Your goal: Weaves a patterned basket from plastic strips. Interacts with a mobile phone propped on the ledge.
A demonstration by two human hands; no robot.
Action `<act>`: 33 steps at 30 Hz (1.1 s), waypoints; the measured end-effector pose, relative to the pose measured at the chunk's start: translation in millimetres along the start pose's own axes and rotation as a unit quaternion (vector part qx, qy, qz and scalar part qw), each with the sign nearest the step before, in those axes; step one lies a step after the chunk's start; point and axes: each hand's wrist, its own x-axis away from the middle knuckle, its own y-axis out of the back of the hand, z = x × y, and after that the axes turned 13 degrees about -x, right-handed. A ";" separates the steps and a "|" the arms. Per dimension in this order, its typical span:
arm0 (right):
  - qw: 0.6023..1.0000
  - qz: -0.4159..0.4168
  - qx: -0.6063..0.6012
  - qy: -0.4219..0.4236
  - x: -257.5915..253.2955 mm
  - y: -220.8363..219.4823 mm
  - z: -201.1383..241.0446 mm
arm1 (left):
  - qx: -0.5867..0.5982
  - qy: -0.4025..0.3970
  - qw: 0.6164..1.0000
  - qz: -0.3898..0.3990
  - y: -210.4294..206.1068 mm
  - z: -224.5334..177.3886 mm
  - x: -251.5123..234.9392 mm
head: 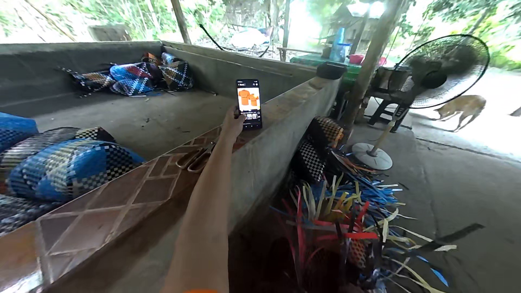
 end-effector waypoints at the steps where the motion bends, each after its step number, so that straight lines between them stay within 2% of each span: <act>1: 1.000 -0.001 0.001 0.002 0.0 1.1 2.4 | -0.003 -0.005 1.000 -0.002 -0.6 1.8 -0.5; 8: 1.000 0.002 0.009 0.009 2.6 4.1 3.4 | -0.043 -0.013 0.999 -0.007 -1.0 3.2 3.7; 14: 0.999 -0.027 0.015 0.009 6.6 0.9 -4.5 | -0.054 -0.004 0.999 -0.006 -3.2 2.7 1.0; 17: 0.999 -0.025 0.015 0.036 6.1 1.0 -3.0 | -0.071 -0.014 0.997 -0.005 -3.2 6.4 -1.5; 21: 0.999 -0.013 0.018 0.024 3.8 0.5 -1.5 | -0.087 -0.009 0.996 -0.010 -2.8 4.1 -0.6; 33: 0.999 -0.018 0.024 0.025 4.8 1.1 0.2 | -0.083 0.004 0.996 -0.016 -2.5 4.2 -1.3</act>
